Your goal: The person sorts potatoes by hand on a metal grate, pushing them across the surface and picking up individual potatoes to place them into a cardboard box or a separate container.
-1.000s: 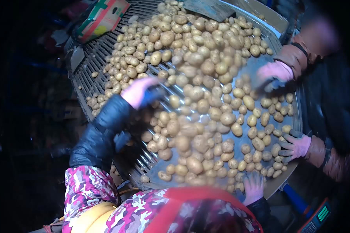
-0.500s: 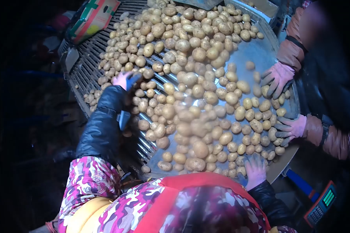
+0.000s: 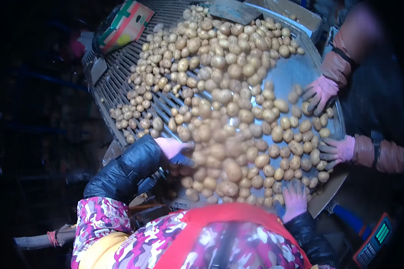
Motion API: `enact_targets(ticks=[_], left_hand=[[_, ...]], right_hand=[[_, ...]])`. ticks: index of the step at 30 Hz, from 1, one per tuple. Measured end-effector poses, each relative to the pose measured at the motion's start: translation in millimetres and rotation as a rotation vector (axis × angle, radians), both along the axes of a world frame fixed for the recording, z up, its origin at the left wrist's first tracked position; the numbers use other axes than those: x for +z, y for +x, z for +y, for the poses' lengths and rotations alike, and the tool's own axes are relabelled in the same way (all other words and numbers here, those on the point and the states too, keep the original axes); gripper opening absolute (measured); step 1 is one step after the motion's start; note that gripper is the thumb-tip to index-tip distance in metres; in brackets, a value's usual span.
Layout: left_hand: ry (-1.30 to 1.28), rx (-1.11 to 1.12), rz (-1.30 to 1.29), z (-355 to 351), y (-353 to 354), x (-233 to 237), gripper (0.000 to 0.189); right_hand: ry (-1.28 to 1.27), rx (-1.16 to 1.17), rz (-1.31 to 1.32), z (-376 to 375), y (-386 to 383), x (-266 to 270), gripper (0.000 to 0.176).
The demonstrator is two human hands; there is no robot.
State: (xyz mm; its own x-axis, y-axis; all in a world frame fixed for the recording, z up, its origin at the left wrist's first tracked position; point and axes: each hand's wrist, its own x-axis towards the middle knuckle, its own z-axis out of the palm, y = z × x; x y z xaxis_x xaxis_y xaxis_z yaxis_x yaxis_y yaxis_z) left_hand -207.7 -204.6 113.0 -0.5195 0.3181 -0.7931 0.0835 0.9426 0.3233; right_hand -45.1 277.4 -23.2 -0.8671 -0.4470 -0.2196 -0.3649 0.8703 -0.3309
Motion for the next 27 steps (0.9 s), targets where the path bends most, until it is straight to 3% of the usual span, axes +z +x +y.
enact_targets(ticks=[2, 4, 5, 6, 7, 8, 10, 11, 15, 16, 20, 23, 27], left_hand=[[0.228, -0.147, 0.228, -22, -34, -7, 0.052], [0.091, 0.213, 0.150, -18, -103, 14, 0.036], [0.152, 0.318, 0.361, -29, -130, 12, 0.037], [0.213, 0.408, 0.576, -40, -158, 10, 0.039], [0.095, 0.620, 0.536, -55, -195, -6, 0.049], [0.115, 0.521, 0.754, -82, -230, -35, 0.064], [-0.105, 0.469, 0.899, -85, -290, -46, 0.079], [0.011, 0.464, 0.981, -89, -316, -63, 0.082], [0.034, 0.480, 1.007, -60, -393, -123, 0.090], [-0.122, 0.457, 0.968, -36, -386, -115, 0.089], [0.360, 0.627, 0.851, -5, -329, -115, 0.081], [0.156, 0.446, 1.010, 23, -274, -103, 0.072], [0.180, 0.427, 0.933, 48, -190, -88, 0.054]], right_hand=[[-0.013, 0.004, -0.018, 0, -2, 3, 0.060], [-0.017, 0.011, -0.039, 0, -4, 11, 0.062], [-0.015, 0.015, -0.052, 1, -3, 13, 0.063], [-0.005, 0.022, -0.016, 3, -1, 6, 0.065], [-0.006, 0.022, -0.018, 3, 0, 4, 0.065], [-0.005, 0.021, -0.023, 4, 1, 3, 0.065], [0.001, 0.016, -0.029, 6, -2, 2, 0.062], [0.012, 0.038, -0.003, 9, 0, -2, 0.062], [0.068, 0.140, 0.054, 24, 11, -22, 0.074], [0.068, 0.144, 0.094, 23, 12, -25, 0.075], [0.065, 0.097, -0.009, 17, 5, -14, 0.071], [0.059, 0.063, -0.014, 11, 5, -8, 0.070], [0.005, 0.022, -0.024, 0, -6, 20, 0.058]])
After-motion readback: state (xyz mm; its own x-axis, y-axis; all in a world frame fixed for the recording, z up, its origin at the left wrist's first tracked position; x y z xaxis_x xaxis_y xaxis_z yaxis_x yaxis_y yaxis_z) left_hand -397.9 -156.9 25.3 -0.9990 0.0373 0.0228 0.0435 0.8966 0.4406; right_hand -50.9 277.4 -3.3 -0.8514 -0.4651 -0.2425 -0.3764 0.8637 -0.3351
